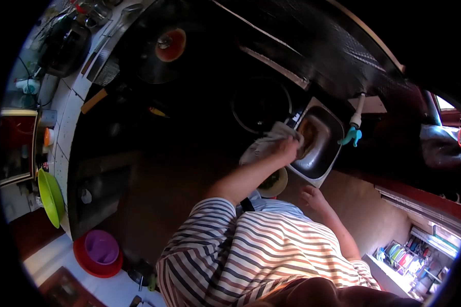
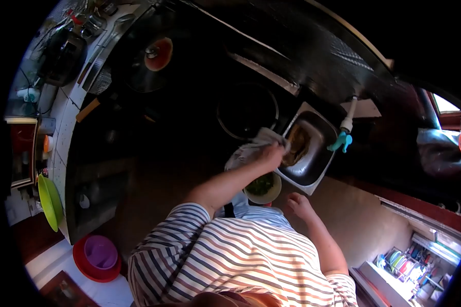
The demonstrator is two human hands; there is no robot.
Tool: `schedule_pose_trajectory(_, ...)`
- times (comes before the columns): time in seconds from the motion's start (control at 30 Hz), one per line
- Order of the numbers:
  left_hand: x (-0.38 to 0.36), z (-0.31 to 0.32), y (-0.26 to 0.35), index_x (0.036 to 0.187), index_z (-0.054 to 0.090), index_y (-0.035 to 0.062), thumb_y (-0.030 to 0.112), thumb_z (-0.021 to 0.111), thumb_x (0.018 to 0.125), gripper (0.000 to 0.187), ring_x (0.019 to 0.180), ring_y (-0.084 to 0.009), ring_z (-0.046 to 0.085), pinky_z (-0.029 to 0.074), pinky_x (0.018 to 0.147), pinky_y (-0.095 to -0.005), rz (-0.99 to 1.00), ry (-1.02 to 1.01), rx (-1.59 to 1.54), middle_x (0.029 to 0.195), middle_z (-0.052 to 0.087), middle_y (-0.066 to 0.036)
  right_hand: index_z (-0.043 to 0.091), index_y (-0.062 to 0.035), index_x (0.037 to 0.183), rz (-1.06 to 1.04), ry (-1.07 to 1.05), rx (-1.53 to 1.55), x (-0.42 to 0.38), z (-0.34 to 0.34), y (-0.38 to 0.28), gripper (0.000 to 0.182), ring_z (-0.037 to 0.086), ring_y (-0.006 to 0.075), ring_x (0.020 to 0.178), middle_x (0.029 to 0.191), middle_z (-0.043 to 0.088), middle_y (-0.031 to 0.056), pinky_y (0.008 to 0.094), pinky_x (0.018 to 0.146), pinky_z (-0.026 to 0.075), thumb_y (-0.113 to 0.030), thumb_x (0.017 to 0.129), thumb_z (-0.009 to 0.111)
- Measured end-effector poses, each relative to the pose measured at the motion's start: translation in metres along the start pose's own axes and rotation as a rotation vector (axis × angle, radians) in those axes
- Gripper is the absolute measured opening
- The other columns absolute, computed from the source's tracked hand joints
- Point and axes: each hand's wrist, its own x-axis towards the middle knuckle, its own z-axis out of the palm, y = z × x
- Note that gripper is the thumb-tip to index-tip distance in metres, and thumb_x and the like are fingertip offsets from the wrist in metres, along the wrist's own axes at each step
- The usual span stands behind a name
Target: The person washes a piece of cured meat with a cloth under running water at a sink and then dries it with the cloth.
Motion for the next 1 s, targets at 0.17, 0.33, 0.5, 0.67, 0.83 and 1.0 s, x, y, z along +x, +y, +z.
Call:
schedule_pose_trajectory(0.17,-0.042,-0.101,0.026,0.095,0.060,0.0007,0.019,0.062,0.072,0.029,0.070,-0.0199,0.058,0.045,0.066,-0.0319,0.274,-0.576,-0.062,0.078,0.062,-0.013,0.057,0.0006,0.094,-0.013,0.115,-0.127,-0.002,-0.015,0.054,0.017,0.056,0.0126,0.062,0.075,0.058,0.0052,0.0263,0.052,0.046,-0.011,0.084,0.052)
schedule_pose_trajectory(0.33,-0.071,-0.268,0.028,0.106,0.059,0.0046,0.016,0.063,0.073,0.035,0.080,-0.0173,0.059,0.049,0.071,-0.0317,-0.247,-0.426,-0.411,0.092,0.062,-0.006,0.057,0.0012,0.087,0.090,0.174,-0.107,-0.025,-0.011,0.069,0.012,0.054,0.0134,0.060,0.068,0.056,0.0063,0.0274,0.051,0.044,-0.009,0.082,0.053)
schedule_pose_trajectory(0.5,-0.048,-0.358,-0.037,0.115,0.052,0.0039,0.025,0.064,0.077,0.045,0.095,-0.0237,0.057,0.051,0.073,-0.0362,-0.144,-0.004,-0.856,0.106,0.057,-0.011,0.057,-0.0010,0.086,0.208,0.132,-0.047,-0.019,0.003,0.084,0.010,0.050,0.0130,0.056,0.066,0.053,0.0045,0.0271,0.048,0.041,-0.009,0.083,0.053)
schedule_pose_trajectory(0.67,0.035,-0.328,-0.094,0.137,0.027,0.0088,0.030,0.063,0.079,0.072,0.109,-0.0364,0.048,0.043,0.088,-0.0436,0.047,0.570,0.399,0.137,0.033,-0.016,0.057,-0.0023,0.086,0.267,0.141,0.015,-0.007,0.006,0.073,0.009,0.050,0.0125,0.056,0.066,0.053,0.0033,0.0262,0.047,0.041,-0.010,0.085,0.052)
schedule_pose_trajectory(0.83,0.148,-0.307,-0.050,0.136,0.030,0.0071,0.026,0.057,0.082,0.063,0.107,-0.0339,0.050,0.043,0.087,-0.0424,-0.069,0.455,0.381,0.131,0.040,-0.019,0.056,0.0008,0.091,0.257,0.149,0.037,0.002,0.003,0.081,0.015,0.057,0.0149,0.069,0.076,0.057,0.0054,0.0272,0.057,0.047,-0.011,0.088,0.047)
schedule_pose_trajectory(1.0,0.225,-0.265,0.026,0.132,0.039,0.0077,0.022,0.056,0.083,0.054,0.100,-0.0301,0.055,0.047,0.079,-0.0396,0.049,0.353,0.410,0.121,0.051,-0.018,0.056,-0.0024,0.087,0.262,0.219,0.116,-0.003,0.014,0.097,0.012,0.056,0.0132,0.063,0.072,0.057,0.0040,0.0264,0.054,0.046,-0.012,0.087,0.048)
